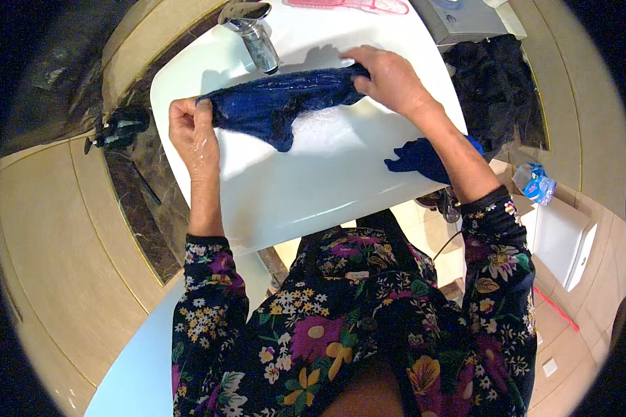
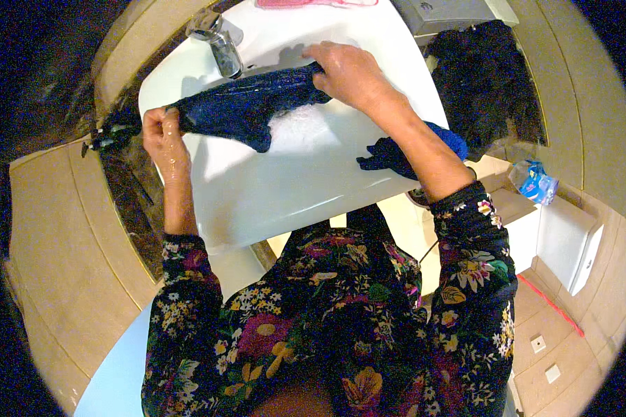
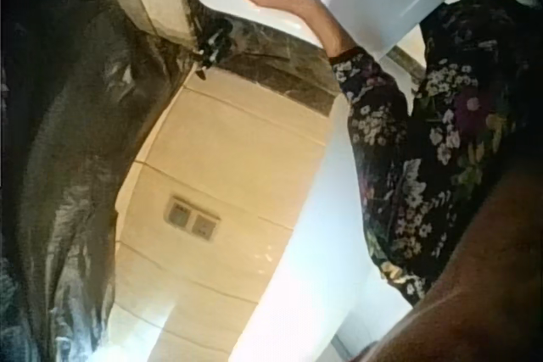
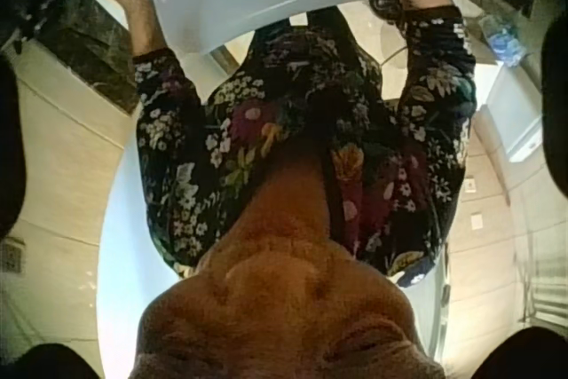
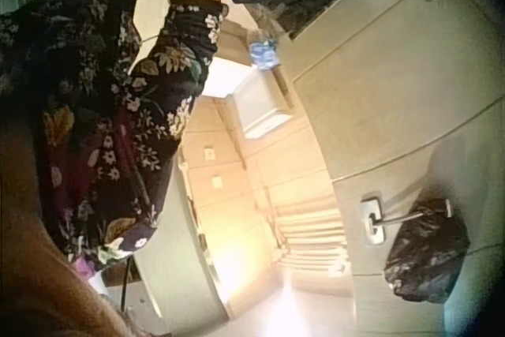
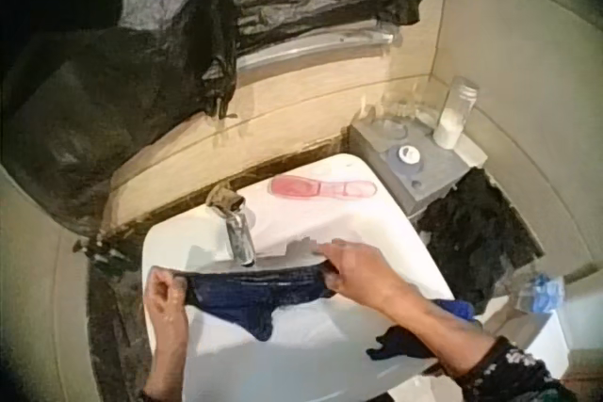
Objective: The person washes a pair of black sandals with gold patterns in a bathroom sink, rinses them, and places them on the floor. Then the person washes a blue cloth under running water, wrings it out, and sets it aside.
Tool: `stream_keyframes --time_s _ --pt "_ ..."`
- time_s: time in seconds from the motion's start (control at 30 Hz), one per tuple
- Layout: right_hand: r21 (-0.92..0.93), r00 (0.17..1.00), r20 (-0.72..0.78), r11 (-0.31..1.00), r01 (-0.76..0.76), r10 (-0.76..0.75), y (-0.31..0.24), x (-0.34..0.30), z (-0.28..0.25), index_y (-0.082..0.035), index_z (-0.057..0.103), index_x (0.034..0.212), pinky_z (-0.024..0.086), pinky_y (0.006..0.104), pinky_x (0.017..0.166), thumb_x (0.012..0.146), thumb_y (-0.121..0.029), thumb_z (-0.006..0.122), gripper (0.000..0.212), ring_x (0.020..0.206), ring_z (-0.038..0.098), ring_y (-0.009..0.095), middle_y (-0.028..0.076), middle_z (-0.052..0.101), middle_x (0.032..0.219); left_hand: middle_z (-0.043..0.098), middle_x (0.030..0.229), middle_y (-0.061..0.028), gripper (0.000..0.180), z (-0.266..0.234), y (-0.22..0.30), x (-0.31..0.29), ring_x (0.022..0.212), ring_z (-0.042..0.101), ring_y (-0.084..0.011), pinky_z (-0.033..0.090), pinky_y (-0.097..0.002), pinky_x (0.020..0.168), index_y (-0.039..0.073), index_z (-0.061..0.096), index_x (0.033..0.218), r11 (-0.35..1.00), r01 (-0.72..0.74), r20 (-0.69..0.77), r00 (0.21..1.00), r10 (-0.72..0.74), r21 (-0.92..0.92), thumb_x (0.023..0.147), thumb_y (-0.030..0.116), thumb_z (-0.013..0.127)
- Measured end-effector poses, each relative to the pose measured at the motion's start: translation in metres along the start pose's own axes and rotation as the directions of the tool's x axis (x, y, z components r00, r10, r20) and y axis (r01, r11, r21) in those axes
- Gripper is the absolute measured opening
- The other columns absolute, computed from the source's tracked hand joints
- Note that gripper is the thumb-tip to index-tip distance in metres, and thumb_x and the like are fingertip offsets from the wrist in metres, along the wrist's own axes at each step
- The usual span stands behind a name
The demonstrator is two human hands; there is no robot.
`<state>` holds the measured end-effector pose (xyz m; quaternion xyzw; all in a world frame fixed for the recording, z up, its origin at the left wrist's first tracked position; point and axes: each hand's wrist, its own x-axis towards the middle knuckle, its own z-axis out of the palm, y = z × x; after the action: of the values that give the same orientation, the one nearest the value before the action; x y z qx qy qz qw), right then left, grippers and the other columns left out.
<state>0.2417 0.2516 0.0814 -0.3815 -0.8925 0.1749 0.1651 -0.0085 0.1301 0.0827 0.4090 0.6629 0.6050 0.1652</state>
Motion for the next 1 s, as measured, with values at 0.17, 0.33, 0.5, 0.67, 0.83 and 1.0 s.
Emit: stream_keyframes --time_s 0.17,0.33,0.5,0.67,0.83,1.0 --pt "-0.007 0.986 -0.167 1.000 -0.017 0.015 0.004 -0.004 -0.004 -0.005 0.058 0.086 0.045 0.0348 0.070 0.068 -0.006 0.058 0.018 0.075 0.057 0.029 0.010 0.058 0.081 0.059 0.082 -0.0081 0.015 -0.015 0.045 0.008 0.066 0.047 -0.0070 0.041 -0.0199 0.060 0.003 0.043 0.073 0.955 -0.272 0.164 0.954 0.251 0.117 0.079 0.005 0.056" --pt "0.716 0.959 -0.051 0.679 -0.160 0.279 0.009 0.018 -0.021 -0.003 0.060 0.085 0.040 0.0186 0.065 0.075 -0.006 0.050 0.014 0.068 0.051 0.007 -0.001 0.056 0.073 0.060 0.079 -0.0105 0.018 -0.045 0.067 0.021 0.068 0.052 -0.0123 0.045 -0.0253 0.064 0.000 0.045 0.074 0.859 -0.350 0.424 0.888 0.177 0.373 0.076 0.008 0.062" --pt "0.806 0.966 -0.137 0.591 -0.020 0.219 -0.025 0.036 -0.060 0.001 0.057 0.078 0.042 0.0209 0.057 0.073 0.001 0.050 0.008 0.063 0.052 0.008 0.002 0.057 0.070 0.059 0.080 -0.0156 0.037 -0.066 0.051 0.012 0.072 0.059 -0.0284 0.046 -0.0329 0.063 0.001 0.054 0.088 0.657 -0.497 0.569 0.813 0.124 0.567 0.062 0.018 0.074" --pt "0.702 0.980 -0.169 0.710 0.046 0.104 -0.061 0.030 -0.101 0.004 0.056 0.076 0.042 0.0239 0.056 0.066 0.007 0.050 0.012 0.062 0.053 0.011 0.006 0.057 0.066 0.059 0.075 -0.0144 0.028 -0.094 -0.036 -0.007 0.067 0.060 -0.0297 0.046 -0.0361 0.059 0.003 0.054 0.088 0.543 -0.241 0.367 0.920 -0.137 0.805 0.068 0.015 0.070" --pt "0.506 0.980 -0.178 0.863 0.014 0.088 -0.045 0.025 -0.110 0.002 0.057 0.077 0.043 0.0259 0.058 0.063 0.006 0.052 0.015 0.063 0.054 0.013 0.009 0.057 0.065 0.060 0.084 -0.0160 0.028 -0.093 -0.054 -0.012 0.074 0.061 -0.0318 0.051 -0.0385 0.063 -0.002 0.049 0.096 0.684 0.728 0.128 0.674 -0.727 0.054 0.076 0.012 0.062" --pt "0.394 0.976 -0.149 0.915 -0.089 0.159 -0.012 0.018 -0.110 0.001 0.057 0.079 0.043 0.0265 0.059 0.065 0.003 0.053 0.014 0.064 0.055 0.014 0.009 0.057 0.067 0.054 0.106 -0.0220 0.033 -0.091 -0.042 0.000 0.092 0.056 -0.0363 0.044 -0.0486 0.085 -0.004 0.045 0.108 0.287 0.796 0.571 0.589 -0.572 -0.533 0.082 0.017 0.047"
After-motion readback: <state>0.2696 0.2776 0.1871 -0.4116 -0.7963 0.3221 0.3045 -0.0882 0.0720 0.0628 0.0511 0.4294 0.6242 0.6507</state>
